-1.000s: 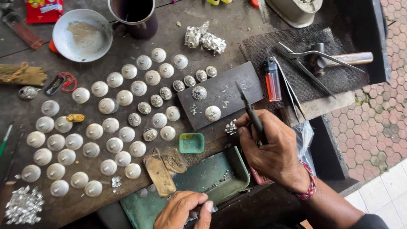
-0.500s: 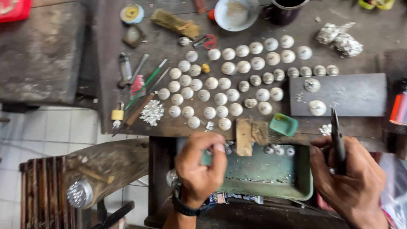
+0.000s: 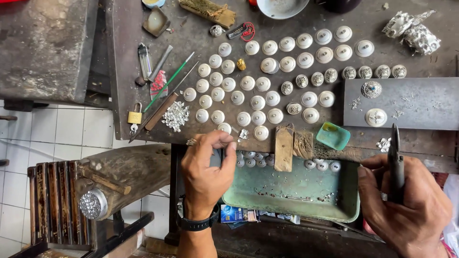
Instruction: Attaching small silver jump rings to decorative jewelry components using pliers.
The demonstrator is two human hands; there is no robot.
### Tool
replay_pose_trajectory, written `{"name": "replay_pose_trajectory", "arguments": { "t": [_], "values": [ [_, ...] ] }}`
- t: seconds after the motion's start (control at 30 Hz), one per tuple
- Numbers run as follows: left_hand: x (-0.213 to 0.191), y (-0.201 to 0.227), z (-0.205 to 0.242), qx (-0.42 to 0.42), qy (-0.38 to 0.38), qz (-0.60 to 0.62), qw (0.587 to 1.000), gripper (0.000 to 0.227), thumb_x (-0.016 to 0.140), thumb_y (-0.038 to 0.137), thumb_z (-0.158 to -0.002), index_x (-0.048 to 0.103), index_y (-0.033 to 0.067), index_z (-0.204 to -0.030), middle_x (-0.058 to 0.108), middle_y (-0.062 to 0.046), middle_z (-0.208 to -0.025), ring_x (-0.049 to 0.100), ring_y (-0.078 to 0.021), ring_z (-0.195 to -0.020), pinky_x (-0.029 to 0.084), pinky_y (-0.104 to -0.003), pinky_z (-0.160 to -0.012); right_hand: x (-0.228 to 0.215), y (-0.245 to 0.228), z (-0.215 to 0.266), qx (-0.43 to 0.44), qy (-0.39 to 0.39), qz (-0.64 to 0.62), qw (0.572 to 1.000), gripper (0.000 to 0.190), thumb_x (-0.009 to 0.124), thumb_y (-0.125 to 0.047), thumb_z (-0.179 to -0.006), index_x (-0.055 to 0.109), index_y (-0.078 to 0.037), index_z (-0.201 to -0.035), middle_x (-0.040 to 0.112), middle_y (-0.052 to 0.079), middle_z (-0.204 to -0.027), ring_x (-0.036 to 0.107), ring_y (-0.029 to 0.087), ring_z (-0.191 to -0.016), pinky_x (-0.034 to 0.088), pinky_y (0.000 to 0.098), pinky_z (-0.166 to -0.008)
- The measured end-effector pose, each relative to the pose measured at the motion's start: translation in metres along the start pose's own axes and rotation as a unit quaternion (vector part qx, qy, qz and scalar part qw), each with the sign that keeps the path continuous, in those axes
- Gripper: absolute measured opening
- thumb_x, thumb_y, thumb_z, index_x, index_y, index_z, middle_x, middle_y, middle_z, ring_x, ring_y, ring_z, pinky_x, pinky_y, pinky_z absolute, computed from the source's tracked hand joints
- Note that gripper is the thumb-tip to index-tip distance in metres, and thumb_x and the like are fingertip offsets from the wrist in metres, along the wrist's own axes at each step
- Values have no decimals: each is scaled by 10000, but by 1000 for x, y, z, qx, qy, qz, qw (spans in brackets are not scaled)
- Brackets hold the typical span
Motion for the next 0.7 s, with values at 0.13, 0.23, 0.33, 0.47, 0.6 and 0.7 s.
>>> {"name": "replay_pose_trajectory", "arguments": {
  "t": [0.13, 0.23, 0.33, 0.47, 0.6, 0.7],
  "values": [
    [4, 6, -1, 29, 9, -40, 999, 184, 658, 21, -743, 551, 67, -886, 638, -7, -767, 581, -148, -648, 485, -269, -633, 1, -1, -3, 2, -2, -6, 1000, 331, 647, 81, -866, 411, -20, -659, 609, 102, -791, 538, 183, -652, 401, 283, -634],
    [10, 8, 1, 63, 3, -77, 995, 188, 677, 58, -762, 557, 67, -906, 650, 2, -799, 599, -181, -684, 460, -303, -626, 1, -3, -5, 2, -2, -20, 1000, 369, 624, 93, -849, 360, -35, -625, 603, 109, -779, 528, 185, -636, 389, 277, -630],
    [11, 12, 0, 82, 3, -113, 990, 172, 678, 19, -741, 570, 74, -863, 611, 5, -748, 525, -194, -624, 433, -329, -583, 0, -4, -6, -9, -2, -2, 1000, 329, 630, 55, -848, 397, -37, -635, 612, 91, -799, 530, 189, -642, 401, 287, -636],
    [12, 17, 4, 48, 15, -75, 996, 153, 644, 24, -773, 549, 70, -884, 586, -9, -743, 510, -187, -600, 416, -302, -571, -5, -10, -7, -32, 1, -15, 999, 54, 607, 3, -841, 562, 4, -812, 546, 72, -706, 488, 184, -595, 396, 283, -611],
    [23, 36, 8, -126, 10, 302, 945, 191, 588, -8, -784, 426, 34, -877, 584, -102, -731, 561, -140, -649, 466, -228, -607, -10, -22, -5, -83, -2, -67, 994, 219, 596, -58, -768, 415, -22, -651, 603, 86, -746, 558, 183, -621, 425, 260, -570],
    [47, 54, 16, -219, -76, 437, 869, 233, 661, 22, -729, 471, 26, -863, 624, -98, -743, 619, -146, -688, 515, -208, -633, -13, -33, 5, -177, 2, -122, 977, 375, 650, -18, -743, 315, 35, -903, 579, 141, -734, 559, 222, -633, 471, 277, -551]
  ]
}}
Point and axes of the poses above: each hand's wrist, its own z-axis away from the middle knuckle, its own x-axis out of the palm, y = z × x, the point moved 6 cm from there along -z, towards the middle knuckle
